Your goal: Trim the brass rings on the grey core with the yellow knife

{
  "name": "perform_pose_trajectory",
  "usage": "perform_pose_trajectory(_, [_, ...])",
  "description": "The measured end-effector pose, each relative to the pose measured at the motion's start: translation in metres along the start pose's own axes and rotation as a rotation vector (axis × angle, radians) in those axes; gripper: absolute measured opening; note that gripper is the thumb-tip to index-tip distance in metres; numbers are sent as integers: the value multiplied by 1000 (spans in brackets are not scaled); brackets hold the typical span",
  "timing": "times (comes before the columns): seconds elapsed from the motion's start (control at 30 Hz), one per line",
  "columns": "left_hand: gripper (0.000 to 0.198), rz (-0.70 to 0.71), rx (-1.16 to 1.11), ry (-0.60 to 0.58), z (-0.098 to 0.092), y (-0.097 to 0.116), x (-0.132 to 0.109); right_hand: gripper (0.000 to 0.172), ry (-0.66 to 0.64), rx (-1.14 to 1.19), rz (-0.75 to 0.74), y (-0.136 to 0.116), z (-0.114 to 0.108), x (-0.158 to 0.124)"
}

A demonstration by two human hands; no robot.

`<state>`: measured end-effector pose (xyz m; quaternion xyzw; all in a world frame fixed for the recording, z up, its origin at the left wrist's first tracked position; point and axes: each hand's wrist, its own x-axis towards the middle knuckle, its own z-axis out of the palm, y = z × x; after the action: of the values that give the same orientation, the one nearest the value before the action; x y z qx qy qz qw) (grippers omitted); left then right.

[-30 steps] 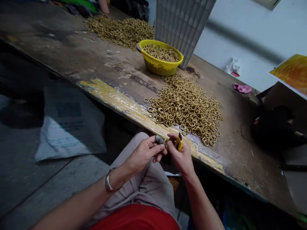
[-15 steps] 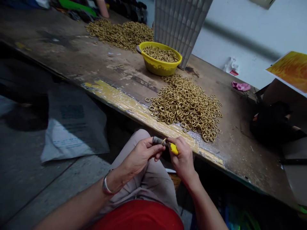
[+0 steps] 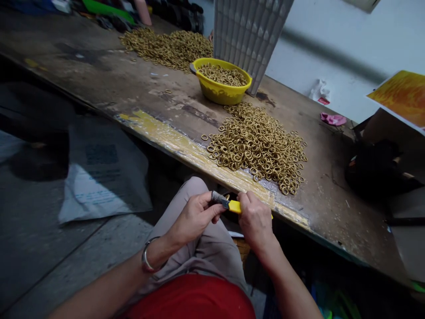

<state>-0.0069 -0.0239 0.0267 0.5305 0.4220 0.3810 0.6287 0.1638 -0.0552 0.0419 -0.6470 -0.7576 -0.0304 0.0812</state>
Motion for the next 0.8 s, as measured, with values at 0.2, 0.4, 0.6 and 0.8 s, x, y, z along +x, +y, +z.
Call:
perform_pose_trajectory(0.2, [19, -57, -46, -13, 1, 3, 1, 39, -11, 134, -38, 3, 2, -2])
perform_pose_trajectory(0.4, [17, -94, -43, -16, 2, 1, 3, 35, -50, 109, -24, 4, 1, 0])
perform_pose_trajectory(0.6, [16, -122, -75, -32, 2, -6, 6, 32, -89, 82, -24, 6, 2, -1])
perform_pose_trajectory(0.8, [16, -77, -42, -39, -1, -10, 12, 25, -140, -34, 79, 4, 9, 9])
